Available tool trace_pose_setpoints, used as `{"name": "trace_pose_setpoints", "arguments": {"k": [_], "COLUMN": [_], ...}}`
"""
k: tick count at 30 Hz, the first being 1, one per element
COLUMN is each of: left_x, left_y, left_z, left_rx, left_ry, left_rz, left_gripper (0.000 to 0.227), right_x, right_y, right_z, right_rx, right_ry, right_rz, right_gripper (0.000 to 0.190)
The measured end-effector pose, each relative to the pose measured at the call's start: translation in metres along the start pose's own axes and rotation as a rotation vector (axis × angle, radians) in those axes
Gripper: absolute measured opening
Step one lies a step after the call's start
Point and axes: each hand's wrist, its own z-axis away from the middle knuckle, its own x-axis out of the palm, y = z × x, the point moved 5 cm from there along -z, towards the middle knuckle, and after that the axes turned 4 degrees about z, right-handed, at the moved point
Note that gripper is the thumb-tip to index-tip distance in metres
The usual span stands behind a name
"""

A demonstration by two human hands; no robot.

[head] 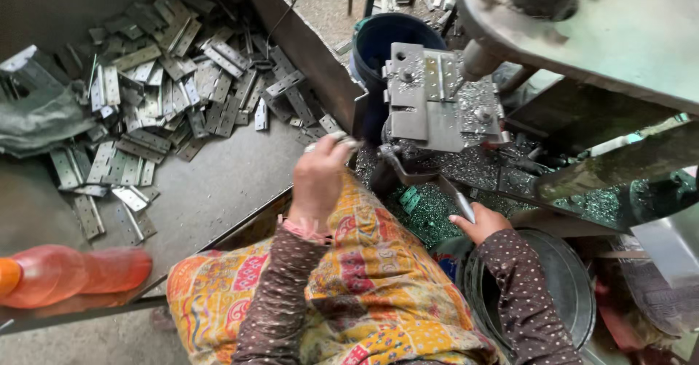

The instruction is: The person repeatedly picks small metal hinge pieces from a bin, places them into a jig on a manual punching machine, and operates the lever to process each piece. The processed pieces are returned to the bin after each cycle.

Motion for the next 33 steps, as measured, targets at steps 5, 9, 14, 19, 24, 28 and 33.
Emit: {"name": "trace_pose_setpoints", "arguments": {"k": [5,9,14,19,24,28,33], "left_x": [0.068,0.150,0.182,0.198,0.209,0.209,0.205], "left_y": [0.090,0.111,0.100,0.085,0.073,0.071,0.076], "left_z": [-0.027,-0.025,-0.007,-0.019,-0.040,-0.037,-0.045], "left_rx": [0.376,0.327,0.203,0.107,0.049,0.051,0.081], "left_ry": [-0.117,-0.283,-0.173,-0.238,-0.315,-0.323,-0.302], "left_rz": [-0.149,-0.275,-0.289,-0.323,-0.310,-0.351,-0.366], "left_gripper": [0.027,0.032,0.052,0.047,0.042,0.043,0.047], "right_x": [-0.002,0.004,0.001,0.003,0.004,0.037,0.108], "right_y": [-0.004,-0.006,-0.008,-0.010,-0.005,0.008,0.024], "right_z": [0.000,0.002,-0.001,0.004,-0.001,-0.006,-0.008], "right_rx": [-0.021,-0.003,-0.017,-0.009,-0.060,-0.027,0.112], "right_ry": [-0.005,0.001,0.012,0.029,0.038,0.062,-0.006], "right_rz": [-0.010,-0.026,-0.029,-0.005,0.010,0.002,-0.102], "right_gripper": [0.064,0.064,0.062,0.062,0.063,0.061,0.051]}}
